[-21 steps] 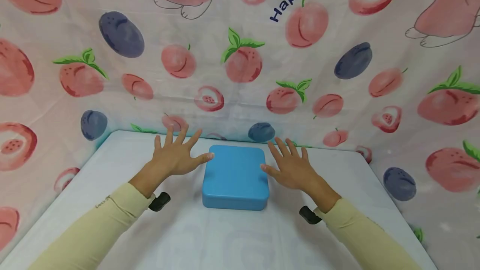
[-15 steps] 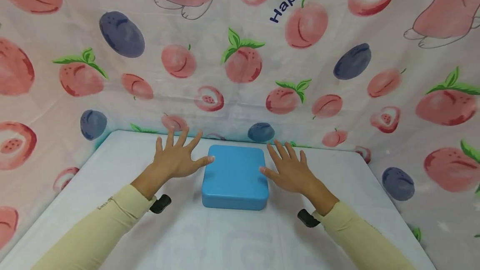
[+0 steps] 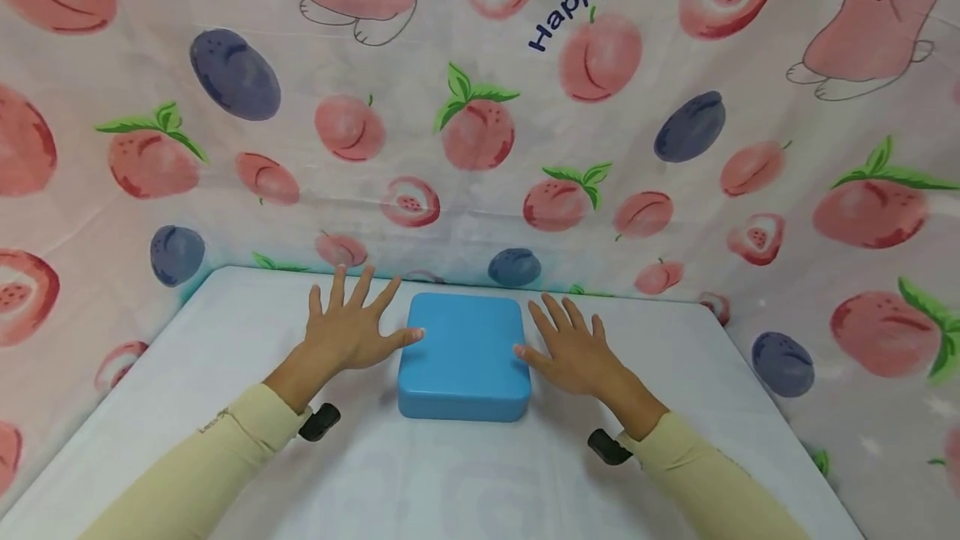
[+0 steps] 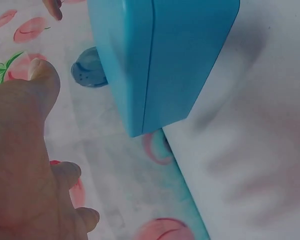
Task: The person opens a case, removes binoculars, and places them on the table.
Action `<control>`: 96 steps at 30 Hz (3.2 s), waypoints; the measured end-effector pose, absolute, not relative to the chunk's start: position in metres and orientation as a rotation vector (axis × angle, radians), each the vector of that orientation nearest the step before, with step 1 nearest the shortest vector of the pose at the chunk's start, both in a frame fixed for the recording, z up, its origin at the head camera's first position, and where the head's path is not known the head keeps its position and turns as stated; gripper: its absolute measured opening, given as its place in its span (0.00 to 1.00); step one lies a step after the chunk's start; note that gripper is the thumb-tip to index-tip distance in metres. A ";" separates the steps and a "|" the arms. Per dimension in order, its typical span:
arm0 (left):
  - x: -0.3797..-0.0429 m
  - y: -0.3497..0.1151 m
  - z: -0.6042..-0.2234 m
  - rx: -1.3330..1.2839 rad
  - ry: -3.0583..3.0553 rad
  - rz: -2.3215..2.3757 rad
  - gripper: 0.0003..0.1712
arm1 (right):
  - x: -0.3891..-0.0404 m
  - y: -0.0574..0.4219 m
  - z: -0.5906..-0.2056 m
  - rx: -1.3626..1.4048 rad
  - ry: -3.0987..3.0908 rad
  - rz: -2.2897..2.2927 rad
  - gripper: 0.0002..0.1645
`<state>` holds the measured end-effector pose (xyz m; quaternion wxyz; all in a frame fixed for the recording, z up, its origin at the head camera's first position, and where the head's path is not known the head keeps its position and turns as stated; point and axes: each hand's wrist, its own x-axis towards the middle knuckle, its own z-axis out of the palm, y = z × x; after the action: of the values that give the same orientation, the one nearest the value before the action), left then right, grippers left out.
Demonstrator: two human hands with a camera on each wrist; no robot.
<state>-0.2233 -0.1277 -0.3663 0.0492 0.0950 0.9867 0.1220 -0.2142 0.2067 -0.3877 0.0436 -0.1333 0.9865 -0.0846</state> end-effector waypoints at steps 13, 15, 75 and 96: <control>-0.222 -0.126 -0.386 0.278 2.935 0.498 0.58 | -0.211 0.201 -0.395 -0.418 2.888 -0.561 0.52; -0.222 -0.124 -0.388 0.278 2.909 0.524 0.58 | -0.212 0.199 -0.396 -0.423 2.844 -0.666 0.52; -0.239 -0.085 -0.406 -0.366 2.520 1.471 0.21 | -0.241 0.165 -0.402 0.472 2.557 -1.335 0.25; -0.237 -0.091 -0.394 -0.305 2.363 1.752 0.30 | -0.228 0.171 -0.403 0.329 2.474 -1.762 0.45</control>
<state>-0.2367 -0.0911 -0.3943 0.0919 -0.1026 0.7956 0.5900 -0.2284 0.1707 -0.4028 0.0433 0.1074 0.8091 -0.5761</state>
